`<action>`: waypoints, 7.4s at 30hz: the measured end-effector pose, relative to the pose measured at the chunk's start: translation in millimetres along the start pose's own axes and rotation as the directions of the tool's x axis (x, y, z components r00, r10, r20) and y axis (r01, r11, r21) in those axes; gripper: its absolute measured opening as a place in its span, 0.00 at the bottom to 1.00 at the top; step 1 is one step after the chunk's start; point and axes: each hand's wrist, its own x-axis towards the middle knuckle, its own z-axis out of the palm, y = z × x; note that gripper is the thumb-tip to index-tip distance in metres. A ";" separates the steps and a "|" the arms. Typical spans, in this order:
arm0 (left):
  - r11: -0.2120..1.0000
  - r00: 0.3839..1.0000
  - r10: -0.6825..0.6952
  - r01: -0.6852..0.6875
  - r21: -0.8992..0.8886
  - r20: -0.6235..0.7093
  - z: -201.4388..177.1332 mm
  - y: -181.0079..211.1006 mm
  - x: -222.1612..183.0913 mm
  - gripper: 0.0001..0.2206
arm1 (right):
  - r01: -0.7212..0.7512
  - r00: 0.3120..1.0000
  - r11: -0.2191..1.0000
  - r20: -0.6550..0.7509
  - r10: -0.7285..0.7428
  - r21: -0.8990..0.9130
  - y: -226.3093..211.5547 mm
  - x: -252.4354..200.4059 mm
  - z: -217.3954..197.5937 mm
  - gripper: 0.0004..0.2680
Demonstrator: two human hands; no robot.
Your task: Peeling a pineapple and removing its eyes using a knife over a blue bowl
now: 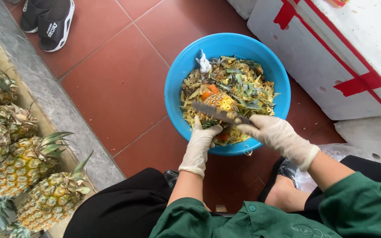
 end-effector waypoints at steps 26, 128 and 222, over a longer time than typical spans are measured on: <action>0.804 0.999 -0.045 0.036 0.593 0.001 10.0 51.9 -22.7 0.50 | -0.107 0.994 0.980 -0.011 0.107 -0.169 14.7 0.3 -5.6 0.23; 0.677 0.999 -0.030 0.044 0.735 -0.032 24.9 70.9 -40.7 0.46 | -0.108 0.994 0.969 -0.045 0.101 -0.221 12.1 9.4 -10.8 0.25; 0.913 0.999 -0.007 0.026 0.407 -0.048 0.3 37.7 -5.2 0.49 | -0.218 0.975 0.929 0.103 0.196 0.299 41.5 121.3 20.8 0.30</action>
